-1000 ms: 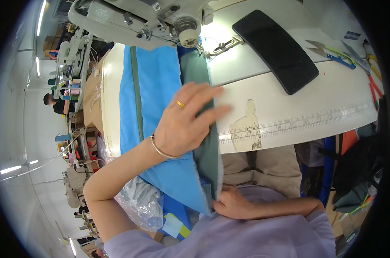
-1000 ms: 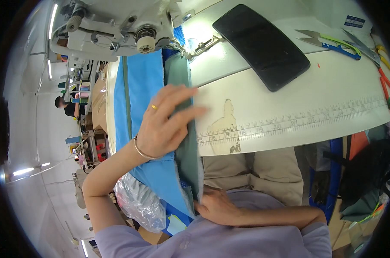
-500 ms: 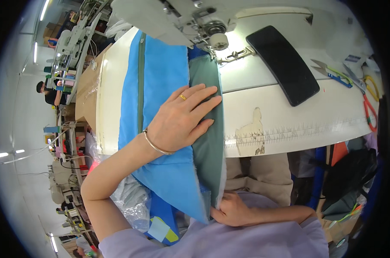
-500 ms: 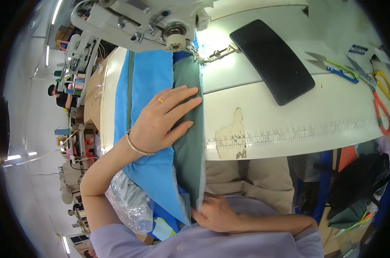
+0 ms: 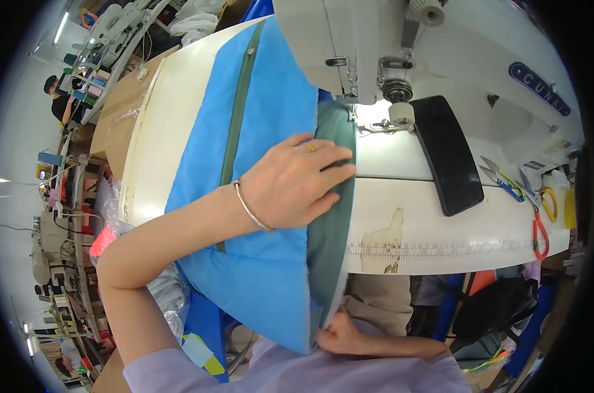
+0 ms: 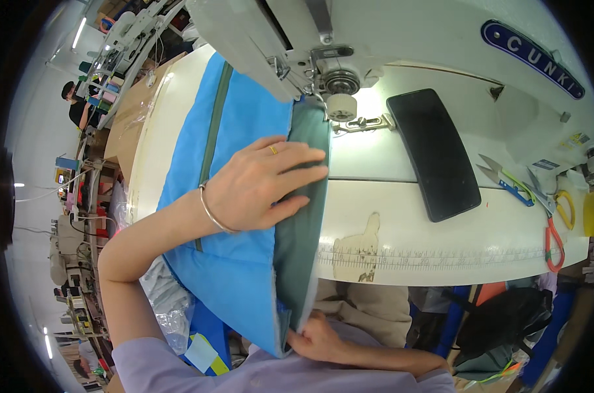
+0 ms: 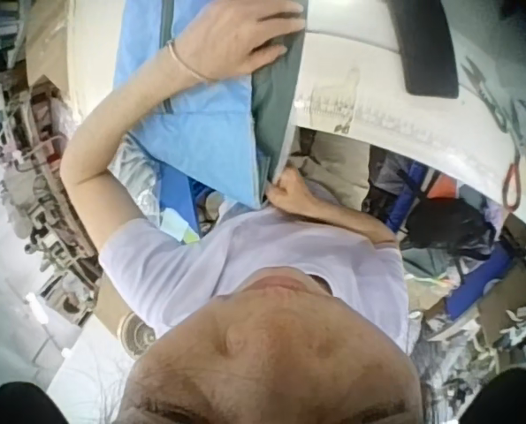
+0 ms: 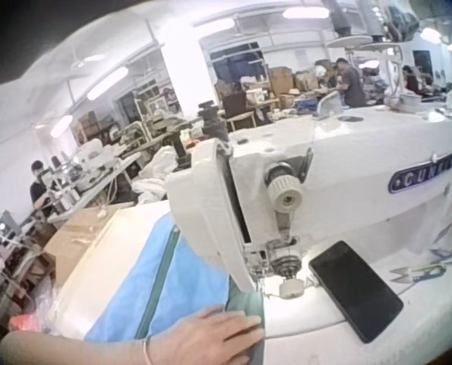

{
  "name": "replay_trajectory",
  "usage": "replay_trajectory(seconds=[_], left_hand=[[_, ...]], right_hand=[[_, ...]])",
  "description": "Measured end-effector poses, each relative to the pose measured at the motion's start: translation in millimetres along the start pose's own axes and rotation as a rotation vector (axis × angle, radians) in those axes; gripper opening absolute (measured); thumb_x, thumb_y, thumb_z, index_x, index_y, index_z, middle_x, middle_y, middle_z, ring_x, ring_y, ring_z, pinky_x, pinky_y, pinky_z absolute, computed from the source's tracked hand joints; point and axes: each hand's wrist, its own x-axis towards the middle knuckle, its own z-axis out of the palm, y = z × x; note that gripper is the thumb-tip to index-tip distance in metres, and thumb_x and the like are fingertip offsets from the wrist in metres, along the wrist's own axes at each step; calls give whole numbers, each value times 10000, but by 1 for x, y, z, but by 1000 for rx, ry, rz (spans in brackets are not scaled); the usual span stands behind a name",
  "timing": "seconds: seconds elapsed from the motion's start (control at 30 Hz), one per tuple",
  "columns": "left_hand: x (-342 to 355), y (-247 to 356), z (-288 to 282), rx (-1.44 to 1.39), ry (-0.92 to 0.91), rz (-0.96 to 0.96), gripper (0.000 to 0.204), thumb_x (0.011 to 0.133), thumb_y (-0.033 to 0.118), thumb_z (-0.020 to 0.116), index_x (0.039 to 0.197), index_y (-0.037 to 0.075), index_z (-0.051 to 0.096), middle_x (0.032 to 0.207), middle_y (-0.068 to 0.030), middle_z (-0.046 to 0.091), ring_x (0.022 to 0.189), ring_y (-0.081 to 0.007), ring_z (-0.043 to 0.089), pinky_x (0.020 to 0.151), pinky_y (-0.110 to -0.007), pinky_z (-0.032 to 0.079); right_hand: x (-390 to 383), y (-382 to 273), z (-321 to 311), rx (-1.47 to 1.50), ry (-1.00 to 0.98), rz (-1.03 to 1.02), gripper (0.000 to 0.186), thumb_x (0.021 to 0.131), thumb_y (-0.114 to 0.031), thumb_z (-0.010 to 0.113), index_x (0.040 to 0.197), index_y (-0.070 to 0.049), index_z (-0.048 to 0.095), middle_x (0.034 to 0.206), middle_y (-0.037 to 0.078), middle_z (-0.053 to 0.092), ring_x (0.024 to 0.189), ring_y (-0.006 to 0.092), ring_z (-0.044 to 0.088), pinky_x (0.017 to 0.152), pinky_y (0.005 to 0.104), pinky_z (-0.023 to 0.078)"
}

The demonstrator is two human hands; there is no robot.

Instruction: The person aligns a blue mesh fabric strip along the edge of a light blue bag and sews it using a sewing machine. They guide the fabric under the needle, adjust the bag's position, and continue stitching along the seam.

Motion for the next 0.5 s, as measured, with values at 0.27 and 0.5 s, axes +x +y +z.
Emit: replay_trajectory(seconds=[0.27, 0.5], left_hand=[[24, -24, -1, 111, -24, 22, 418, 810, 151, 754, 1215, 88, 676, 1281, -81, 665, 1146, -278, 655, 1092, -510, 458], [25, -28, -9, 43, -4, 38, 223, 843, 156, 732, 1055, 87, 728, 1124, -84, 699, 1049, -277, 660, 1026, -469, 493]], right_hand=[[28, -3, -14, 82, 69, 50, 139, 944, -40, 625, 828, 36, 633, 589, 62, 554, 535, 94, 504, 480, 324, 394], [43, -12, -20, 224, 198, 285, 148, 958, -57, 632, 874, 59, 671, 632, -1, 547, 599, 61, 483, 505, 297, 393]])
